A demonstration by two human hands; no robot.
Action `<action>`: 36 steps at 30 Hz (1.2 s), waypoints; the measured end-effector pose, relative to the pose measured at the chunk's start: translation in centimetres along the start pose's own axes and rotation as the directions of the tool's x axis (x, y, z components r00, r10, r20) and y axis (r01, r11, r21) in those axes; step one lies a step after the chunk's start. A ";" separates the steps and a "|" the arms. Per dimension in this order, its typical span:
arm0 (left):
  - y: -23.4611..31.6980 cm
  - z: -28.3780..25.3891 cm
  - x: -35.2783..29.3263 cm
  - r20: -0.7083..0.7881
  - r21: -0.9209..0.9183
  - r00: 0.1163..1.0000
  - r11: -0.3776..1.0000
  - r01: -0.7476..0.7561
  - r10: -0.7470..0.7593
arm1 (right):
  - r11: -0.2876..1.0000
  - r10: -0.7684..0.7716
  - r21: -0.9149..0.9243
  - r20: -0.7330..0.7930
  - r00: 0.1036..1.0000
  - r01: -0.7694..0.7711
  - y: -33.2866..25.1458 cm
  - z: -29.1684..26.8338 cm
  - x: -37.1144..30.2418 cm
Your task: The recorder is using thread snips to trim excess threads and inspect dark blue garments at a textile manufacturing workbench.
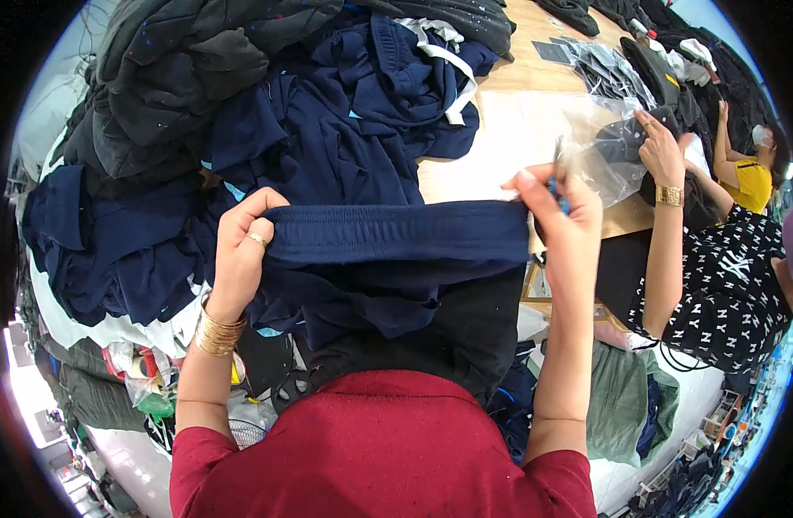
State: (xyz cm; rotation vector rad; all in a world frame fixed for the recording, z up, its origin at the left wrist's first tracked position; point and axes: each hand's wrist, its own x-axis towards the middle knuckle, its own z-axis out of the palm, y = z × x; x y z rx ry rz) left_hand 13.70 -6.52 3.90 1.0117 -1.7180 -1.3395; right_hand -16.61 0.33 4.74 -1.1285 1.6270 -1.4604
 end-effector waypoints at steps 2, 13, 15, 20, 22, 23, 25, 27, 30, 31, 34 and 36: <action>1.2 0.4 0.5 0.021 0.158 0.994 0.981 -0.112 0.110 | 0.989 -0.116 0.114 0.190 0.975 0.095 -0.5 1.5 0.0; 0.6 1.8 1.7 0.321 0.568 0.928 0.745 -0.349 0.191 | 0.720 0.028 0.693 0.013 1.000 -0.029 -4.2 0.9 2.0; 0.0 -0.2 1.9 0.277 0.426 0.961 0.899 -0.103 -0.021 | 0.635 0.008 0.771 0.058 0.998 -0.050 -4.8 -2.5 3.0; 1.4 -6.9 1.7 -0.002 0.103 0.994 0.989 0.108 -0.109 | 0.509 0.177 0.850 0.052 0.983 -0.137 -2.8 -6.6 3.1; 2.5 -7.7 1.5 -0.043 -0.148 0.988 0.979 0.143 -0.151 | 0.546 0.230 0.823 0.031 0.973 -0.156 -2.3 -6.7 2.7; 3.0 -8.1 1.4 -0.023 -0.164 0.991 0.979 0.123 -0.129 | 0.551 0.248 0.821 0.007 0.969 -0.147 -1.7 -6.6 2.7; 3.6 -7.9 1.2 -0.028 -0.146 0.993 0.983 0.111 -0.116 | 0.545 0.247 0.826 0.008 0.969 -0.146 -1.8 -6.4 2.5; 3.7 -8.1 1.1 -0.041 -0.109 0.993 0.988 0.105 -0.110 | 0.543 0.235 0.826 0.024 0.972 -0.152 -1.5 -6.6 2.3; 4.0 -8.2 1.0 -0.105 -0.092 0.989 0.991 0.094 -0.104 | 0.551 0.257 0.821 0.005 0.966 -0.151 -0.8 -7.0 2.3; 4.3 -7.7 1.0 -0.154 -0.072 0.981 0.992 0.104 -0.114 | 0.551 0.257 0.821 -0.001 0.966 -0.146 -0.7 -7.1 2.3; 4.2 -7.8 1.2 -0.100 -0.092 0.989 0.991 0.102 -0.111 | 0.539 0.258 0.834 -0.033 0.965 -0.116 -0.9 -6.7 2.0; 4.4 -7.7 1.2 -0.100 -0.083 0.989 0.991 0.101 -0.109 | 0.576 0.223 0.813 -0.053 0.973 -0.088 -0.7 -6.7 2.1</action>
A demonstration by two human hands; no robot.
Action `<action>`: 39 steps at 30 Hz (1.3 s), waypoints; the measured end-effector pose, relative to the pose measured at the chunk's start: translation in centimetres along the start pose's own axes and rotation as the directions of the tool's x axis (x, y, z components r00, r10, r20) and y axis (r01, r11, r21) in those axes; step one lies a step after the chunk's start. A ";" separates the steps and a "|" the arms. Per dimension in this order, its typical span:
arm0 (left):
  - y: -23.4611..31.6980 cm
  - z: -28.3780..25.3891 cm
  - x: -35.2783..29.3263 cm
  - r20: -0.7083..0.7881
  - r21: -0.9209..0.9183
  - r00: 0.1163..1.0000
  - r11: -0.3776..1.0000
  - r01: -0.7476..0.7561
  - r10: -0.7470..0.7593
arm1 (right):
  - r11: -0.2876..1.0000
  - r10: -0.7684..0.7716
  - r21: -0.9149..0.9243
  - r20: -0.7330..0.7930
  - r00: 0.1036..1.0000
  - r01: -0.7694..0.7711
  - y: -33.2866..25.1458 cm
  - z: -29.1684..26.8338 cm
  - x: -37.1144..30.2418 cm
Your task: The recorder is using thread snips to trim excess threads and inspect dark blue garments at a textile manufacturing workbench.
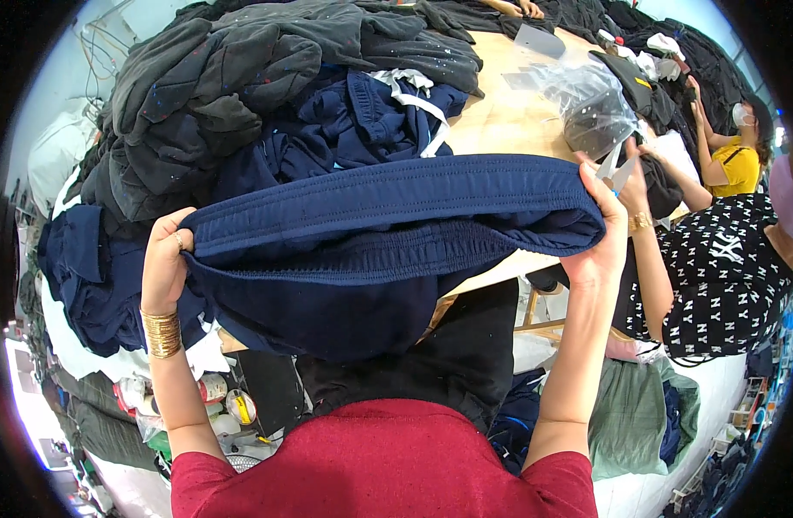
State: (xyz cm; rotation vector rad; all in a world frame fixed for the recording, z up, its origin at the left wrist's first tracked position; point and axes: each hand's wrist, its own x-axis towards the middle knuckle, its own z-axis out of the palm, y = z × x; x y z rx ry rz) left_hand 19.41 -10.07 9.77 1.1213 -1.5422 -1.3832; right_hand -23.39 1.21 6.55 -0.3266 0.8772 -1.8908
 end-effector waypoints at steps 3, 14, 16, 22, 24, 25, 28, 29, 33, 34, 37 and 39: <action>0.2 0.1 -0.2 0.003 0.015 1.000 1.000 -0.019 0.018 | 0.999 -0.041 -0.025 -0.011 0.999 0.041 0.1 -0.1 -0.5; -7.6 0.1 1.8 0.068 0.919 0.659 0.210 -0.334 0.749 | 0.069 -0.298 -0.677 0.687 0.663 0.732 11.5 -2.6 -0.1; -13.8 -2.9 2.0 0.123 0.935 0.812 0.208 -0.288 0.571 | 0.073 -0.215 -0.702 0.682 0.699 0.708 15.3 -3.4 -0.5; -12.0 -0.2 -1.7 -0.048 0.869 0.947 0.480 -0.118 0.318 | 0.222 -0.240 -0.758 0.566 0.788 0.613 18.5 -3.0 -2.3; -9.9 3.0 -2.3 -0.115 0.798 0.881 0.571 -0.192 0.458 | 0.167 -0.245 -0.781 0.559 0.793 0.602 18.4 -3.8 -2.3; -10.7 4.0 -3.2 -0.163 0.595 0.921 0.780 -0.194 0.353 | 0.148 -0.209 -0.806 0.541 0.814 0.574 18.1 -3.7 -2.5; -11.5 9.2 -3.9 0.199 -0.273 0.920 0.883 0.383 -0.337 | 0.125 -0.250 -0.777 0.576 0.778 0.616 17.8 -2.9 -2.9; -12.2 10.4 -3.5 0.243 -0.349 0.882 0.812 0.468 -0.404 | 0.123 -0.241 -0.778 0.578 0.779 0.616 17.8 -2.7 -2.9; -12.7 12.5 -0.6 0.213 -0.486 0.880 0.736 0.471 -0.424 | 0.013 -0.234 -0.705 0.687 0.688 0.709 17.6 -2.6 -3.1; -13.0 12.7 0.1 0.203 -0.438 0.875 0.758 0.482 -0.439 | 0.011 -0.230 -0.706 0.687 0.689 0.708 17.6 -2.7 -3.1; -14.1 13.2 0.7 0.150 -0.337 0.899 0.833 0.438 -0.412 | -0.079 -0.221 -0.644 0.755 0.617 0.761 17.6 -3.3 -3.1; -13.9 13.1 0.7 0.199 -0.497 0.908 0.761 0.417 -0.368 | 0.009 -0.178 -0.715 0.687 0.704 0.699 17.2 -3.4 -2.9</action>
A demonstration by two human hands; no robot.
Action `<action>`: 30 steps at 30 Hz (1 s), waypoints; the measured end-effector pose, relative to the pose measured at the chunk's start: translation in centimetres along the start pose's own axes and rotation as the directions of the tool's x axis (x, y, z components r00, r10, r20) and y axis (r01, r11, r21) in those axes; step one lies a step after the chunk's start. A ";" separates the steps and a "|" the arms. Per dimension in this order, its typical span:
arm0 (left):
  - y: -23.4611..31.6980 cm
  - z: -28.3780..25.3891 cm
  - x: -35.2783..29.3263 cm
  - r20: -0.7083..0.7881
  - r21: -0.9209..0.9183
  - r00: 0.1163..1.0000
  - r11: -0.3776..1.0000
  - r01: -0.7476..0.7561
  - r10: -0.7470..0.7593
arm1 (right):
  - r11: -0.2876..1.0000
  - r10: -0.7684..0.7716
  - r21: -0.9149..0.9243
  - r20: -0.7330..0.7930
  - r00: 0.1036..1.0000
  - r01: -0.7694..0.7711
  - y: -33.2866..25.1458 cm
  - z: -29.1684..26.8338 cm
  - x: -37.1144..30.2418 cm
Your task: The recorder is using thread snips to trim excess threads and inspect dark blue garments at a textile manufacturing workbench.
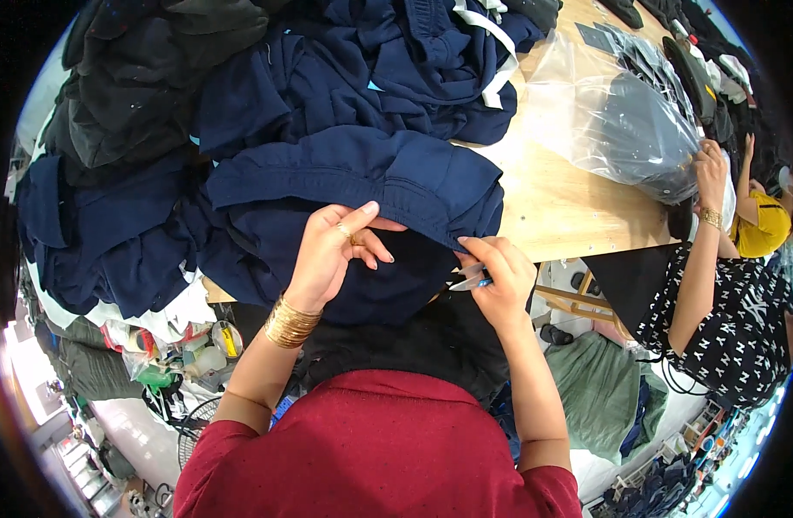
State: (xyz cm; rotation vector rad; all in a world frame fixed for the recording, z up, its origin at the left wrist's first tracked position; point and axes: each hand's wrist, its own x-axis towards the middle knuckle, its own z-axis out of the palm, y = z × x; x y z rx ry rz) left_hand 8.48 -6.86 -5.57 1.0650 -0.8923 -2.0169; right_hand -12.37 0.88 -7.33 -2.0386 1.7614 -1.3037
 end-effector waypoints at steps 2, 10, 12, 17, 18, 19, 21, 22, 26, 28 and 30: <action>0.8 0.2 -1.0 -0.010 -0.011 1.000 1.000 0.003 -0.003 | 0.971 0.174 0.139 0.134 0.976 -0.192 -0.8 -0.6 0.9; 1.9 1.1 -2.5 0.073 0.019 0.997 0.999 -0.036 0.034 | 0.990 -0.056 0.131 0.037 0.998 0.050 -5.3 -1.0 4.0; 1.8 1.4 -2.6 0.049 -0.005 0.998 0.999 -0.042 0.042 | 0.980 -0.172 0.099 0.007 0.985 0.170 -5.9 -0.1 4.6; 1.5 2.0 -3.1 0.032 -0.067 0.997 0.996 -0.064 0.067 | 0.976 -0.209 0.068 0.020 0.978 0.207 -5.4 1.4 4.4; 1.5 1.9 -3.1 0.033 -0.066 0.997 0.996 -0.062 0.065 | 0.980 -0.174 0.094 0.010 0.985 0.173 -5.5 1.5 4.3; 1.4 1.9 -3.1 0.035 -0.062 0.998 0.996 -0.057 0.059 | 0.978 -0.077 0.195 0.033 0.996 0.070 -5.9 1.5 4.5; 1.3 1.9 -3.2 0.026 -0.100 0.998 0.993 -0.055 0.058 | 0.882 0.239 0.360 0.215 0.947 -0.304 -7.2 0.5 4.8; 1.5 2.1 -3.2 0.028 -0.101 0.998 0.993 -0.052 0.056 | 0.761 0.351 0.463 0.295 0.889 -0.454 -7.3 0.0 4.9; 2.2 2.7 -3.4 0.034 -0.035 0.998 0.998 -0.060 0.061 | 0.545 0.420 0.576 0.441 0.793 -0.609 -7.1 -1.9 5.2; 2.4 2.9 -3.5 0.039 -0.015 0.998 0.998 -0.057 0.057 | 0.783 0.317 0.421 0.363 0.876 -0.458 -7.0 -2.6 5.0; 2.5 2.9 -3.7 0.062 0.034 0.994 0.995 -0.091 0.089 | 0.919 0.250 0.216 0.325 0.912 -0.329 -6.9 -3.1 4.8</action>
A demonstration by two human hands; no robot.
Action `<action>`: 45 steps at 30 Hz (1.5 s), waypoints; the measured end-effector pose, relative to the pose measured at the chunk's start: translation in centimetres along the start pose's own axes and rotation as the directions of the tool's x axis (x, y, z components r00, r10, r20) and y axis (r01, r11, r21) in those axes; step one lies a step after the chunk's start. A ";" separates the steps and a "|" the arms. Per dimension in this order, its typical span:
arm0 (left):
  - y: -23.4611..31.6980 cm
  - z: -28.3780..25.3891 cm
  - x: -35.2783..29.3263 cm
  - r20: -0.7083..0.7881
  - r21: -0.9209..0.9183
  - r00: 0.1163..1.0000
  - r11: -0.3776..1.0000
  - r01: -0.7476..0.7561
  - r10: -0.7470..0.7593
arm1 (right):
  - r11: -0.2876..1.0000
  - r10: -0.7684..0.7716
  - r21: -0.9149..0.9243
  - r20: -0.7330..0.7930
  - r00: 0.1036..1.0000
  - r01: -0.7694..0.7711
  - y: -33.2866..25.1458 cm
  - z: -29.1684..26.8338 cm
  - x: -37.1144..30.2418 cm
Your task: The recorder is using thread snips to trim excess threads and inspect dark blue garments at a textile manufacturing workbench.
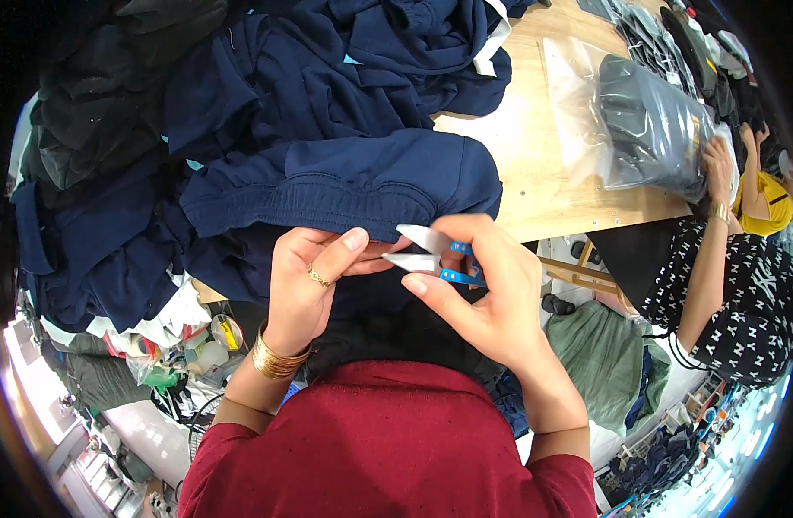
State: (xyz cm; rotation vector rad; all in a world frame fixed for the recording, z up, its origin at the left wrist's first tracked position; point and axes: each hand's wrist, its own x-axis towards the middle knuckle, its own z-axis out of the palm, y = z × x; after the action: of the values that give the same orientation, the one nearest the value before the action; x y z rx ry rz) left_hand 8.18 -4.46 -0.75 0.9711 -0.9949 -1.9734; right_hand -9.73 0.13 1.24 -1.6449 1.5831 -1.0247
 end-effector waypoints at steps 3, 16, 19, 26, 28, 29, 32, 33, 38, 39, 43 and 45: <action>-0.3 0.0 -0.1 0.031 0.000 0.999 1.000 -0.015 0.015 | 0.961 -0.127 -0.251 -0.043 0.991 0.112 0.7 0.2 -0.5; -0.8 0.3 -0.2 -0.026 -0.092 1.000 0.996 -0.002 -0.001 | 0.920 -0.197 -0.350 -0.019 0.980 0.178 0.6 0.6 -0.3; -0.9 0.3 -0.2 -0.018 -0.081 1.000 0.996 -0.021 0.020 | 0.918 -0.157 -0.370 -0.008 0.988 0.143 0.4 0.6 -0.4; -0.9 0.4 -0.2 -0.029 -0.083 0.999 0.996 -0.038 0.036 | 0.906 -0.187 -0.387 -0.006 0.982 0.170 0.2 0.6 -0.3; -1.0 0.4 -0.2 -0.025 -0.091 0.999 0.995 -0.049 0.047 | 0.904 -0.191 -0.391 -0.012 0.981 0.172 0.3 0.6 -0.3; -1.0 0.3 -0.2 -0.020 -0.092 0.999 0.995 -0.048 0.046 | 0.903 -0.201 -0.391 -0.014 0.979 0.180 0.3 0.6 -0.4; -0.9 0.3 -0.3 -0.008 -0.101 0.999 0.994 -0.041 0.041 | 0.899 -0.199 -0.402 -0.027 0.980 0.171 0.4 0.6 -0.6; -0.8 0.3 -0.4 -0.001 -0.110 0.999 0.993 -0.035 0.035 | 0.897 -0.185 -0.414 -0.038 0.982 0.153 0.3 0.6 -0.7; -0.9 0.3 -0.3 -0.014 -0.110 1.000 0.994 -0.027 0.025 | 0.889 -0.203 -0.426 -0.042 0.978 0.166 0.5 0.5 -1.0; -1.0 0.3 -0.4 -0.014 -0.112 1.000 0.993 -0.029 0.027 | 0.885 -0.214 -0.431 -0.034 0.976 0.179 0.6 0.6 -1.0; -0.9 0.4 -0.4 -0.012 -0.130 0.999 0.990 -0.045 0.044 | 0.890 -0.222 -0.418 -0.048 0.974 0.183 0.5 0.8 -0.9; -1.0 0.3 -0.4 -0.013 -0.112 1.000 0.993 -0.026 0.025 | 0.883 -0.215 -0.434 -0.035 0.976 0.179 0.4 0.7 -0.9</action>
State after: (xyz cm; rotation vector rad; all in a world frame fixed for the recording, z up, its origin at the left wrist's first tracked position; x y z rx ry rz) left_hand 7.83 -3.61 -1.38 0.9029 -0.8757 -1.9776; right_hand -9.32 0.90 0.41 -2.1212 1.8202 -0.8934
